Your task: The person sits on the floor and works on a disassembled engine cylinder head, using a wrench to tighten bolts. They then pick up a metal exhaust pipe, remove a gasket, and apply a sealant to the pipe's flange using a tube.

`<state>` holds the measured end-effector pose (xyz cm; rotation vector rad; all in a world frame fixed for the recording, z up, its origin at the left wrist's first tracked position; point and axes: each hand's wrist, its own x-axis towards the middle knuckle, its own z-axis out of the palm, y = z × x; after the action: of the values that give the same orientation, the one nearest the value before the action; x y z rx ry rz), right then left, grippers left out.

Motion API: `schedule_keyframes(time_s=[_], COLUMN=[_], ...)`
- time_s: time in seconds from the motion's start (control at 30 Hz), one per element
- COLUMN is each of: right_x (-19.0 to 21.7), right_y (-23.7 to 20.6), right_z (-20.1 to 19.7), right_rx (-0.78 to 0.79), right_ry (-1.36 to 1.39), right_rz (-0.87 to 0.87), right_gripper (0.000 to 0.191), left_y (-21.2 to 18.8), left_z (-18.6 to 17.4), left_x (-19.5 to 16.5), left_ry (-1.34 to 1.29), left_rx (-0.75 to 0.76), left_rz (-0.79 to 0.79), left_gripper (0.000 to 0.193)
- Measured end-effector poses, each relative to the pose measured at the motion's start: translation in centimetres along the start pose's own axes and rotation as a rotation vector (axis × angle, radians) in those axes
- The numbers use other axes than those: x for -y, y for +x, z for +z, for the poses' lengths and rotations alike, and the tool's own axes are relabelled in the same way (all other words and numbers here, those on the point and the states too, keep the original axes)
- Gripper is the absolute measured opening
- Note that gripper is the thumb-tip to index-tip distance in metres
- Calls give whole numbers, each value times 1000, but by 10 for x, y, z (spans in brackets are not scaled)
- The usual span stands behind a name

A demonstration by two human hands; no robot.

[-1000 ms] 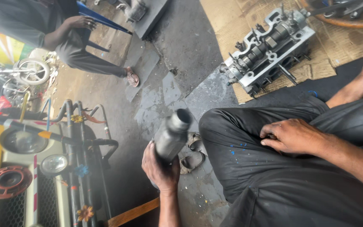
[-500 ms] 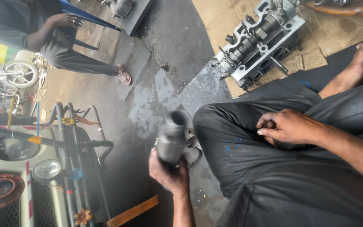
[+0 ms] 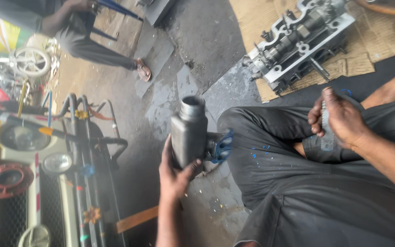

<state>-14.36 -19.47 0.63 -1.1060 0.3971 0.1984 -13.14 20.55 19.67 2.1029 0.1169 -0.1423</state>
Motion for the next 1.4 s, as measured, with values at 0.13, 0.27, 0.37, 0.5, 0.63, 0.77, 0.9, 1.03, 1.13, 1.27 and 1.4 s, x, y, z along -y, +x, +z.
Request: schedule_keyframes(time_s=[0.13, 0.27, 0.37, 0.5, 0.63, 0.77, 0.9, 1.03, 1.13, 1.27, 1.4], right_x=[3, 11, 22, 39, 50, 52, 50, 51, 56, 62, 65], right_y=[-7, -28, -38, -26, -4, 7, 17, 27, 34, 48, 68], right_z=[-3, 2, 19, 71, 126, 154, 160, 155, 147, 145, 158], right_rx=[9, 238, 407, 629, 727, 702, 704, 642, 534, 449, 411], right_ry=[28, 160, 109, 146, 65, 7, -40, -48, -64, -107, -121], right_rz=[-195, -374, -370, -210, -241, -232, -258, -310, -367, -429, -410], right_gripper=[59, 62, 55, 47, 52, 52, 52, 54, 55, 53, 47], left_y=[46, 102, 146, 171, 163, 159, 177, 210, 237, 250, 248], left_z=[-12, 32, 77, 113, 127, 136, 174, 231, 256, 270, 273], left_x=[-7, 5, 6, 2, 4, 5, 1, 2, 8, 22, 32], left_ry=[-48, 271, 652, 835, 793, 793, 761, 771, 726, 616, 502], left_rx=[444, 800, 844, 794, 664, 602, 577, 647, 776, 845, 837], left_rz=[57, 132, 135, 337, 229, 260, 411, 519, 476, 463, 495], left_gripper=[105, 95, 80, 69, 85, 59, 32, 27, 27, 27, 27])
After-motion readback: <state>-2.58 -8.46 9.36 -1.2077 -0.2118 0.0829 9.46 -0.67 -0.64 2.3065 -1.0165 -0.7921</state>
